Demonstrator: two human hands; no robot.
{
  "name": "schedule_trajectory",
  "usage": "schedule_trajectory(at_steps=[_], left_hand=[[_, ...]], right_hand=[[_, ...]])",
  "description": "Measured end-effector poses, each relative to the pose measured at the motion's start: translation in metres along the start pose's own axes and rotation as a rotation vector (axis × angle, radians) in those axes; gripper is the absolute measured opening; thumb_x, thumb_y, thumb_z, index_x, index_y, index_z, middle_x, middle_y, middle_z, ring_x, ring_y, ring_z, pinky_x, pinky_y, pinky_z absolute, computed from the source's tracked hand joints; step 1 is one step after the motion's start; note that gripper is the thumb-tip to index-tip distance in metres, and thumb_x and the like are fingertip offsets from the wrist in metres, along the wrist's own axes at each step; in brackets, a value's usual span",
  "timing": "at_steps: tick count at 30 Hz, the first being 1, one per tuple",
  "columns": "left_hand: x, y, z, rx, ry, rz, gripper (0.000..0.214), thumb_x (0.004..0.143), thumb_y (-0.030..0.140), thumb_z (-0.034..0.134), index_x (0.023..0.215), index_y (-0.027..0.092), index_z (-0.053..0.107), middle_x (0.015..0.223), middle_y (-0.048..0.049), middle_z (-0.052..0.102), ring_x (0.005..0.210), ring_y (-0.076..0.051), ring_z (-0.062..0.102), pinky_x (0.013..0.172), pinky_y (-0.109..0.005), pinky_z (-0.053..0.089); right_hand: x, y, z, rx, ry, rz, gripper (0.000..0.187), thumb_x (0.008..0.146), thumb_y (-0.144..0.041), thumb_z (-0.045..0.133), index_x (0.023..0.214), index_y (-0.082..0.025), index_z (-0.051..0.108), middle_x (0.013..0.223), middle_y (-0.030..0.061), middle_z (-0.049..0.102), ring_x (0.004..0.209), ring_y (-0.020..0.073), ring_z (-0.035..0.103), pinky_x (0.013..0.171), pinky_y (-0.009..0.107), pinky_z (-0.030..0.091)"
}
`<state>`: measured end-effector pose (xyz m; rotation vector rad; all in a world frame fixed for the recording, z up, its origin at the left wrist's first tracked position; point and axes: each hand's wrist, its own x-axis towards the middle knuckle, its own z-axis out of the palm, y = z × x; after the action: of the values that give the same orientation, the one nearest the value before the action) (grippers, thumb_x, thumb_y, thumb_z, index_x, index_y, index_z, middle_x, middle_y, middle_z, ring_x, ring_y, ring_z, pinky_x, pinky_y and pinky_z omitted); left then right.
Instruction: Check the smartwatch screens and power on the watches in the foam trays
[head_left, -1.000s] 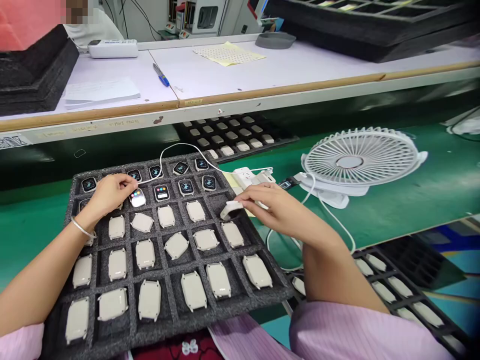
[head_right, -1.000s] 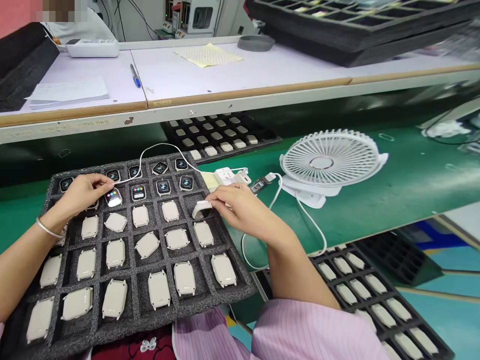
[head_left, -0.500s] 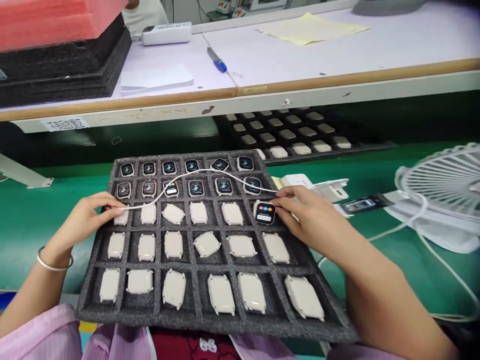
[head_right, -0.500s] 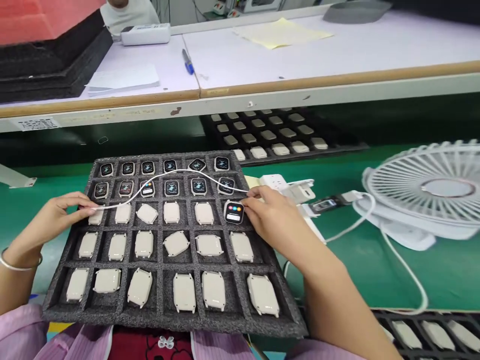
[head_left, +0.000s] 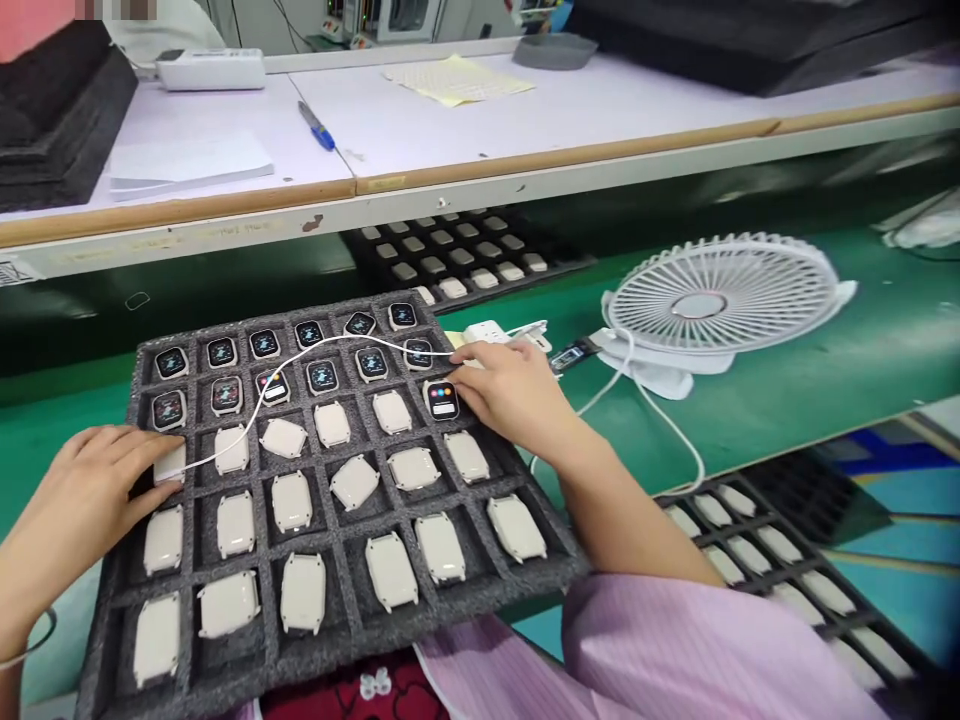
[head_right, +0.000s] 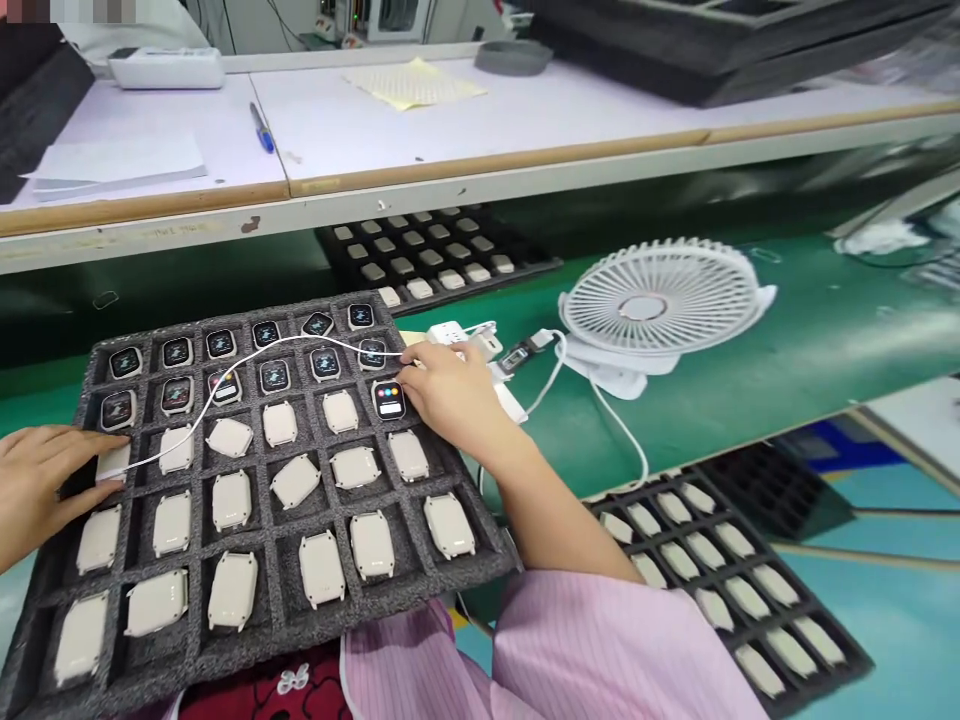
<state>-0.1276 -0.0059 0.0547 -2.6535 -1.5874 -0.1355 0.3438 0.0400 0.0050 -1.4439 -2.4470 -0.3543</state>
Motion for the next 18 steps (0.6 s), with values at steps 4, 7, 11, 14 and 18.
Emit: schedule_trajectory(at_steps=[4, 7, 11, 14, 18], left_hand=[[0.002, -0.008, -0.009, -0.226, -0.058, -0.29, 0.06, 0.08, 0.074, 0.05, 0.107, 0.025, 0.073, 0.11, -0.007, 0.076, 0.08, -0.028, 0.07, 0.07, -0.038, 0.055], [-0.001, -0.014, -0.014, -0.33, -0.063, -0.515, 0.061, 0.073, 0.078, 0.052, 0.099, 0.028, 0.075, 0.106, -0.003, 0.077, 0.051, -0.018, 0.06, 0.049, -0.031, 0.049], [-0.001, -0.017, -0.013, -0.525, -0.122, -0.441, 0.053, 0.074, 0.078, 0.059, 0.092, 0.033, 0.079, 0.106, 0.0009, 0.079, 0.092, -0.029, 0.073, 0.073, -0.033, 0.06], [0.0, -0.016, -0.01, -0.571, -0.149, -0.388, 0.059, 0.078, 0.081, 0.055, 0.095, 0.03, 0.08, 0.109, -0.0022, 0.078, 0.106, -0.033, 0.071, 0.094, -0.042, 0.057], [0.001, -0.015, -0.007, -0.587, -0.149, -0.343, 0.065, 0.086, 0.078, 0.045, 0.101, 0.025, 0.079, 0.114, -0.0044, 0.077, 0.107, -0.032, 0.069, 0.1, -0.041, 0.053]], right_hand=[[0.003, -0.009, -0.01, -0.114, 0.209, 0.117, 0.022, 0.099, -0.019, 0.055, 0.084, -0.018, 0.07, 0.107, 0.0103, 0.072, 0.091, 0.0248, 0.064, 0.089, 0.043, 0.031], [0.005, -0.02, -0.019, 0.055, 0.211, 0.04, 0.02, 0.101, -0.022, 0.054, 0.089, -0.02, 0.069, 0.102, 0.0076, 0.073, 0.092, 0.0227, 0.065, 0.088, 0.04, 0.03], [0.008, -0.037, -0.023, 0.28, 0.011, -0.135, 0.022, 0.103, -0.017, 0.049, 0.09, -0.021, 0.067, 0.088, 0.0024, 0.072, 0.084, 0.0188, 0.066, 0.097, 0.041, 0.027], [0.008, -0.046, -0.021, 0.247, -0.079, -0.205, 0.022, 0.101, -0.014, 0.048, 0.092, -0.02, 0.068, 0.083, 0.0033, 0.071, 0.08, 0.0196, 0.065, 0.099, 0.042, 0.028], [0.009, -0.047, -0.022, 0.276, -0.028, -0.244, 0.025, 0.102, -0.015, 0.043, 0.093, -0.02, 0.066, 0.081, 0.0028, 0.069, 0.076, 0.0192, 0.065, 0.1, 0.044, 0.029]])
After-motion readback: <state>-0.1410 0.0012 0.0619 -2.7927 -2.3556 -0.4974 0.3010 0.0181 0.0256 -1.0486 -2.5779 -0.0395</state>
